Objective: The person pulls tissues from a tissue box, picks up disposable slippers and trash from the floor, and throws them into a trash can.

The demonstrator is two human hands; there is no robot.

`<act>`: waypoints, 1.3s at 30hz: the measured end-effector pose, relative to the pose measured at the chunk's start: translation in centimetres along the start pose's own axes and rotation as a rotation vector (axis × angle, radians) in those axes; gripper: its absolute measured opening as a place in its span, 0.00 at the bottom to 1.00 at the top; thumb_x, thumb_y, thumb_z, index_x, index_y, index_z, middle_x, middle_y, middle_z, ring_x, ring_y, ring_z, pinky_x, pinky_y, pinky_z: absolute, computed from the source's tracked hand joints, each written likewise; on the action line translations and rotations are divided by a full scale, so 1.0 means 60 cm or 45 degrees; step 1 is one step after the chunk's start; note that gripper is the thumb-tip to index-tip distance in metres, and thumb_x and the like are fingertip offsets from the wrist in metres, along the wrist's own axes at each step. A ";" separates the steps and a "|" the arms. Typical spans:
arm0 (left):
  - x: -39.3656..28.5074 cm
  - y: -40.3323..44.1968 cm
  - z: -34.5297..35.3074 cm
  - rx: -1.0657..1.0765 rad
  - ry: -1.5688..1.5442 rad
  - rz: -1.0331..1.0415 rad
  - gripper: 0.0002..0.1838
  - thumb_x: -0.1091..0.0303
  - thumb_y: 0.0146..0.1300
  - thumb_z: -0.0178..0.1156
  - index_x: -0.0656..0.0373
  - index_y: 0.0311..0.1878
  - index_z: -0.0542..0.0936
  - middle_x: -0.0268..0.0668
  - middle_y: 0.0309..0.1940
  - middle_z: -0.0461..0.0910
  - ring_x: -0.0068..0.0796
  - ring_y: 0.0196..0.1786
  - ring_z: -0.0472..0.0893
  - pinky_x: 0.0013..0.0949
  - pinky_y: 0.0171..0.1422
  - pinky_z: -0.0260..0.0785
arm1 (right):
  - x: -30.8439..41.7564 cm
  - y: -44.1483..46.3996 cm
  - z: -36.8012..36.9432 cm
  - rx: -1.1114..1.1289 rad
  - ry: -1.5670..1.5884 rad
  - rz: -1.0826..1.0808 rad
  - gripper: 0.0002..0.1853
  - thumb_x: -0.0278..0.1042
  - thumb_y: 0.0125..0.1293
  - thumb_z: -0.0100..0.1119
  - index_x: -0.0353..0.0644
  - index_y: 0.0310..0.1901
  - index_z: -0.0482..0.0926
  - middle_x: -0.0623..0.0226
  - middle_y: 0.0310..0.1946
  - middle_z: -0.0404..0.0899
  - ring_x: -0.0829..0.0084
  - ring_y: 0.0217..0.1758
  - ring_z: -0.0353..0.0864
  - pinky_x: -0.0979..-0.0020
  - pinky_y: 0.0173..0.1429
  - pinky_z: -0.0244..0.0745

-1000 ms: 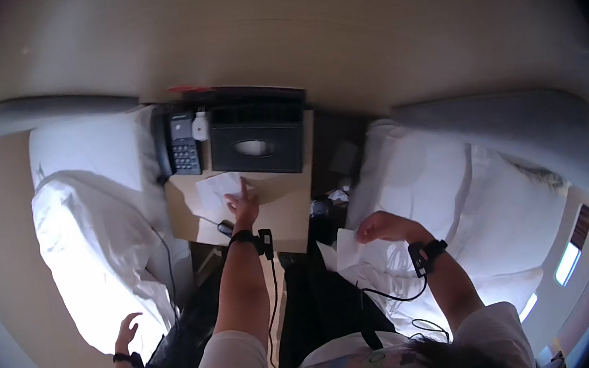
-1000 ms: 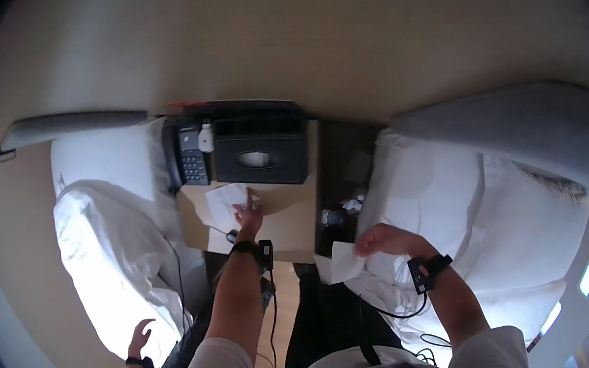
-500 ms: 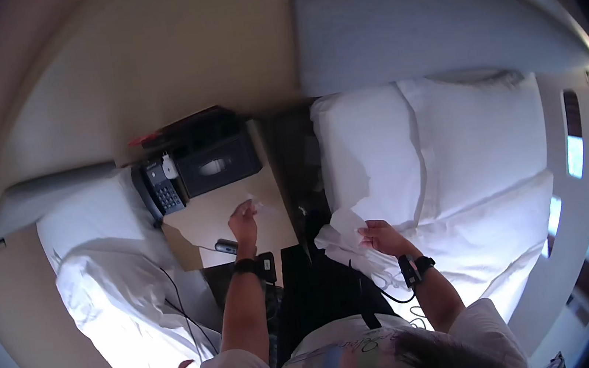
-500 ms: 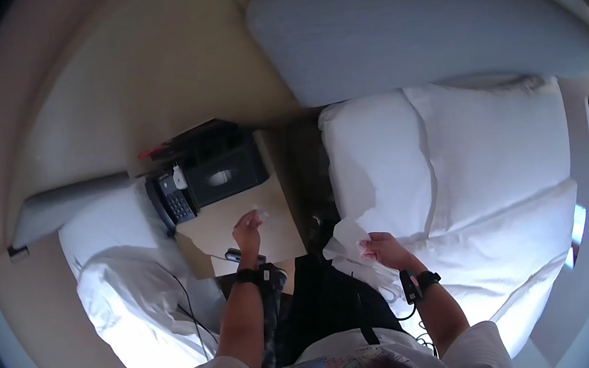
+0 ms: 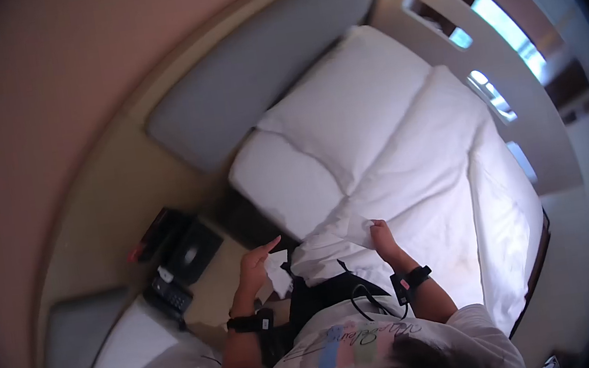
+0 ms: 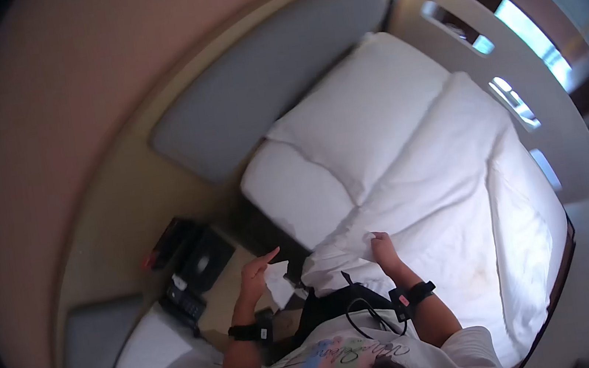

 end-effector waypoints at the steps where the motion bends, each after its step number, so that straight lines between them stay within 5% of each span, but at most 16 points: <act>1: -0.020 -0.002 0.018 0.066 -0.006 0.028 0.33 0.87 0.50 0.42 0.45 0.56 0.78 0.33 0.20 0.64 0.21 0.26 0.61 0.21 0.35 0.58 | 0.023 -0.036 -0.016 -0.144 0.028 -0.060 0.18 0.23 0.52 0.38 0.30 0.35 0.80 0.68 0.25 0.78 0.77 0.28 0.74 0.75 0.32 0.68; 3: -0.085 0.003 0.058 0.157 -0.093 0.187 0.34 0.90 0.46 0.41 0.52 0.55 0.78 0.29 0.21 0.58 0.20 0.26 0.58 0.20 0.34 0.55 | 0.060 -0.094 -0.056 -0.346 0.066 -0.153 0.18 0.23 0.52 0.37 0.29 0.33 0.80 0.66 0.24 0.78 0.76 0.25 0.74 0.74 0.31 0.69; 9: -0.260 -0.010 0.174 0.291 -0.244 0.442 0.30 0.88 0.53 0.42 0.54 0.56 0.77 0.36 0.29 0.76 0.20 0.33 0.71 0.19 0.45 0.62 | 0.098 -0.163 -0.170 -0.407 0.134 -0.528 0.15 0.27 0.57 0.41 0.29 0.33 0.79 0.68 0.21 0.76 0.75 0.23 0.72 0.73 0.30 0.68; 11: -0.300 -0.022 0.232 0.372 -0.175 0.294 0.28 0.87 0.54 0.44 0.54 0.56 0.77 0.40 0.35 0.80 0.20 0.38 0.74 0.19 0.49 0.63 | 0.080 -0.189 -0.226 -0.559 0.288 -0.546 0.16 0.36 0.65 0.47 0.32 0.31 0.79 0.73 0.20 0.74 0.79 0.22 0.69 0.74 0.28 0.65; 12: -0.337 -0.031 0.262 0.376 0.042 0.461 0.28 0.87 0.54 0.46 0.53 0.56 0.77 0.37 0.29 0.78 0.19 0.33 0.71 0.19 0.44 0.63 | 0.092 -0.219 -0.254 -0.597 0.309 -0.559 0.16 0.36 0.65 0.47 0.32 0.31 0.79 0.73 0.20 0.74 0.79 0.22 0.69 0.74 0.28 0.65; 14: -0.359 -0.034 0.342 0.486 0.173 0.579 0.28 0.88 0.53 0.46 0.52 0.55 0.78 0.36 0.22 0.71 0.19 0.26 0.65 0.21 0.36 0.61 | 0.115 -0.262 -0.263 -0.202 0.121 -0.456 0.21 0.45 0.69 0.48 0.33 0.30 0.79 0.78 0.18 0.70 0.83 0.23 0.65 0.76 0.27 0.62; 16: -0.398 -0.047 0.429 0.566 0.156 0.630 0.28 0.88 0.52 0.47 0.52 0.55 0.78 0.36 0.20 0.68 0.20 0.24 0.63 0.21 0.34 0.59 | 0.112 -0.322 -0.331 -0.256 0.066 -0.513 0.23 0.46 0.70 0.47 0.33 0.31 0.79 0.79 0.19 0.70 0.84 0.23 0.64 0.77 0.28 0.62; 19: -0.428 -0.071 0.566 0.812 -0.034 0.544 0.28 0.88 0.53 0.47 0.51 0.54 0.79 0.37 0.19 0.68 0.21 0.24 0.64 0.21 0.35 0.61 | 0.084 -0.401 -0.428 -0.340 0.026 -0.543 0.23 0.47 0.71 0.46 0.33 0.28 0.79 0.80 0.19 0.69 0.85 0.23 0.61 0.78 0.27 0.60; 22: -0.460 -0.093 0.703 1.012 0.113 0.446 0.26 0.86 0.54 0.48 0.51 0.55 0.78 0.39 0.29 0.81 0.20 0.31 0.76 0.22 0.42 0.68 | 0.064 -0.472 -0.522 -0.482 -0.051 -0.523 0.25 0.46 0.71 0.45 0.33 0.23 0.73 0.80 0.15 0.61 0.84 0.21 0.56 0.76 0.25 0.56; 27: -0.480 -0.103 0.815 1.226 0.121 0.336 0.23 0.86 0.55 0.51 0.57 0.53 0.79 0.37 0.31 0.82 0.17 0.33 0.76 0.21 0.41 0.69 | 0.007 -0.545 -0.596 -0.587 0.062 -0.418 0.26 0.44 0.72 0.44 0.36 0.18 0.67 0.81 0.14 0.56 0.84 0.21 0.52 0.76 0.25 0.55; 33: -0.389 -0.072 0.895 1.508 0.238 0.416 0.10 0.79 0.58 0.55 0.63 0.44 0.80 0.34 0.30 0.81 0.16 0.32 0.76 0.22 0.38 0.67 | -0.037 -0.655 -0.582 -0.681 -0.111 -0.237 0.14 0.38 0.69 0.48 0.36 0.30 0.69 0.66 0.18 0.65 0.72 0.23 0.59 0.70 0.32 0.62; 35: -0.359 -0.062 0.920 1.452 -0.169 0.089 0.07 0.75 0.61 0.58 0.64 0.42 0.80 0.29 0.28 0.79 0.14 0.30 0.71 0.20 0.35 0.65 | -0.029 -0.676 -0.554 -0.650 -0.352 -0.254 0.14 0.38 0.67 0.51 0.36 0.29 0.70 0.62 0.18 0.68 0.66 0.23 0.63 0.68 0.34 0.64; 37: -0.373 -0.085 0.957 1.516 -0.168 0.080 0.07 0.72 0.63 0.57 0.64 0.40 0.80 0.26 0.28 0.77 0.13 0.31 0.70 0.19 0.36 0.63 | -0.042 -0.690 -0.547 -0.642 -0.370 -0.173 0.12 0.38 0.63 0.56 0.37 0.29 0.73 0.59 0.22 0.70 0.61 0.26 0.68 0.67 0.35 0.65; 39: -0.365 -0.122 1.002 1.640 -0.143 -0.017 0.06 0.71 0.63 0.57 0.63 0.39 0.79 0.25 0.28 0.75 0.12 0.31 0.69 0.19 0.36 0.61 | -0.023 -0.713 -0.544 -0.705 -0.469 -0.490 0.11 0.38 0.61 0.59 0.38 0.29 0.75 0.61 0.24 0.71 0.62 0.30 0.72 0.66 0.36 0.66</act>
Point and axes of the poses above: each hand's wrist, its own y-axis towards the middle knuckle, its own z-axis out of the palm, x = y × z, the point moved 9 cm from there along y, towards the middle knuckle
